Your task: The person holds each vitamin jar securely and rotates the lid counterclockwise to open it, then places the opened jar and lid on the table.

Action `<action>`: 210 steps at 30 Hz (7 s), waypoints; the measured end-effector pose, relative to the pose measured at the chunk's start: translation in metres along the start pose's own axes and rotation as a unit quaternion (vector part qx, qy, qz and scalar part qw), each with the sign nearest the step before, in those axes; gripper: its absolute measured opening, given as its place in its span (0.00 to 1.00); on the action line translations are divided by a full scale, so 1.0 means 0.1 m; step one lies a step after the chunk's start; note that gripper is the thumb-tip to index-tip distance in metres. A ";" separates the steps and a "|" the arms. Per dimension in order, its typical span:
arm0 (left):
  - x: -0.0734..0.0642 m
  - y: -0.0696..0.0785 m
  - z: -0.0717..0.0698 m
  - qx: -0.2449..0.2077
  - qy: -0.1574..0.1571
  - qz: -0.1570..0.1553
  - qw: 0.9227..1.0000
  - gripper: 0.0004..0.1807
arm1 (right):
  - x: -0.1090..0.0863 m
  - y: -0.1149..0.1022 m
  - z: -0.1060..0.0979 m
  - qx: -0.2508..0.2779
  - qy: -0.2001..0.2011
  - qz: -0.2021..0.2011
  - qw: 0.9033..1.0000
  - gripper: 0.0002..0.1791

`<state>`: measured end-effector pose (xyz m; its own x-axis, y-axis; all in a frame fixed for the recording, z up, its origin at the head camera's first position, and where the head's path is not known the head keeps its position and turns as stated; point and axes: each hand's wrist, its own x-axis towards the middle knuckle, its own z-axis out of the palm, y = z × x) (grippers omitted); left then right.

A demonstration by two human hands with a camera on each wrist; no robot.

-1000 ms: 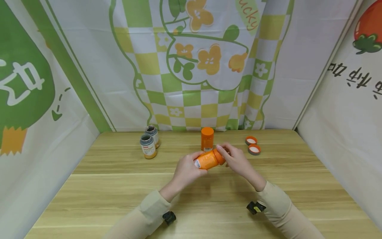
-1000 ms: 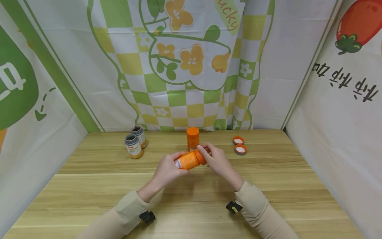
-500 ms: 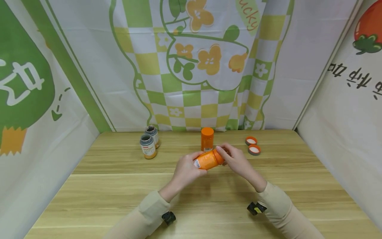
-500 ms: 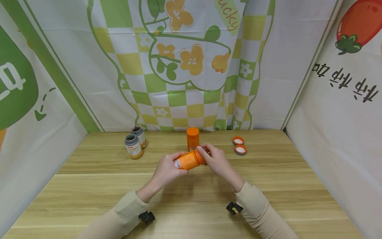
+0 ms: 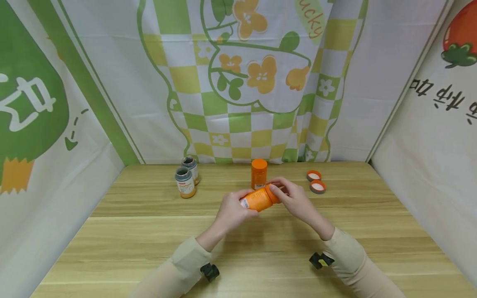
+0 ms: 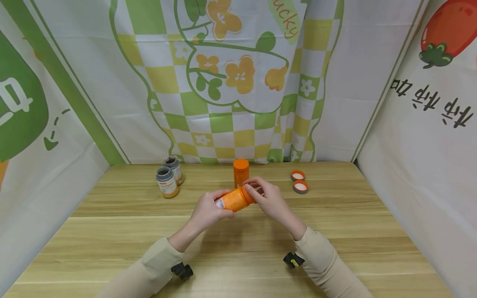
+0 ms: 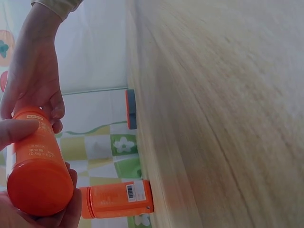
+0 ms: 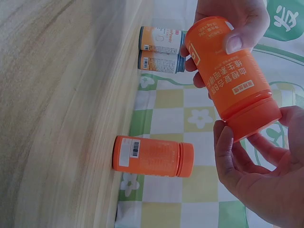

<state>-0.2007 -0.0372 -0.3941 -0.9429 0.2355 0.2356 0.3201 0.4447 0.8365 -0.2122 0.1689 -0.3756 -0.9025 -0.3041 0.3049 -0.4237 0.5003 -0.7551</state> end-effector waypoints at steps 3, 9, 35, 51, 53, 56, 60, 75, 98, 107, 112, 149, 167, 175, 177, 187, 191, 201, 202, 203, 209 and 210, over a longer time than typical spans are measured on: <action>0.00 0.00 -0.01 -0.013 -0.006 -0.007 1.000 0.30 | 0.00 0.00 0.00 0.000 -0.001 -0.012 1.000 0.15; 0.01 0.01 -0.04 -0.031 -0.013 -0.029 0.999 0.31 | -0.01 -0.04 -0.01 0.004 -0.008 -0.019 1.000 0.14; 0.02 -0.04 -0.06 -0.113 -0.066 -0.087 0.988 0.28 | -0.04 0.00 -0.03 0.095 -0.061 -0.099 0.989 0.17; -0.12 0.33 -0.22 -0.143 -0.098 -0.099 0.980 0.25 | -0.05 0.00 -0.04 0.120 -0.063 -0.150 0.979 0.21; -0.09 0.24 -0.18 -0.142 -0.097 -0.099 0.980 0.25 | -0.05 -0.01 -0.05 0.120 -0.063 -0.151 0.979 0.21; -0.03 0.09 -0.11 -0.136 -0.091 -0.102 0.981 0.26 | -0.05 0.00 -0.05 0.116 -0.064 -0.153 0.979 0.18; 0.01 -0.03 -0.05 -0.121 -0.079 -0.088 0.986 0.28 | -0.04 0.02 -0.04 0.109 -0.059 -0.149 0.981 0.13; 0.02 -0.08 0.01 0.004 -0.037 -0.023 0.999 0.34 | -0.03 -0.15 -0.01 0.054 -0.008 -0.070 0.996 0.11; 0.03 -0.07 0.06 0.087 0.028 0.034 0.995 0.32 | 0.02 0.07 -0.02 0.092 -0.049 0.134 0.985 0.29; 0.01 -0.03 0.04 0.072 0.033 0.029 0.996 0.31 | 0.01 0.05 -0.04 0.120 -0.056 0.111 0.985 0.26; 0.00 -0.01 0.03 0.045 0.023 0.017 0.999 0.30 | 0.00 0.04 -0.05 0.126 -0.058 0.089 0.986 0.24; -0.01 -0.01 -0.04 -0.019 -0.015 -0.005 1.000 0.30 | -0.02 0.03 -0.05 0.168 -0.059 -0.076 0.981 0.18; 0.00 0.02 -0.04 -0.041 -0.041 -0.048 0.997 0.33 | -0.05 0.02 -0.06 0.210 -0.063 -0.102 0.970 0.16; -0.01 0.01 -0.03 -0.036 -0.043 -0.046 0.997 0.33 | -0.04 0.04 -0.06 0.220 -0.059 -0.097 0.969 0.19; -0.01 0.01 -0.03 -0.031 -0.041 -0.043 0.998 0.33 | -0.04 0.03 -0.06 0.225 -0.054 -0.084 0.969 0.18; 0.02 -0.06 0.02 -0.005 -0.027 -0.008 1.000 0.32 | -0.01 0.05 -0.02 0.162 -0.027 -0.012 0.986 0.17; 0.02 -0.05 0.03 0.001 -0.023 0.003 1.000 0.32 | -0.01 0.06 -0.01 0.146 -0.028 0.027 0.989 0.20; 0.03 -0.04 0.05 0.013 -0.006 0.002 1.000 0.32 | 0.00 0.08 0.00 0.123 -0.051 0.107 0.985 0.27; 0.03 -0.05 0.06 0.016 -0.003 0.003 1.000 0.32 | 0.00 0.08 0.00 0.121 -0.055 0.114 0.985 0.27; 0.03 -0.05 0.06 0.018 0.000 0.002 1.000 0.32 | 0.00 0.08 0.01 0.121 -0.059 0.119 0.984 0.28; 0.03 -0.05 0.06 0.030 0.014 -0.003 0.999 0.33 | 0.00 0.09 0.01 0.125 -0.065 0.125 0.982 0.27; 0.02 -0.05 0.06 0.031 0.015 -0.003 0.999 0.33 | 0.00 0.09 0.01 0.126 -0.065 0.124 0.982 0.27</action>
<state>-0.2040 -0.0340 -0.4005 -0.9470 0.2063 0.2463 0.3183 0.4985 0.8063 -0.2165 0.1728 -0.3830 -0.9514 -0.3066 0.0286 -0.1438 0.3600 -0.9218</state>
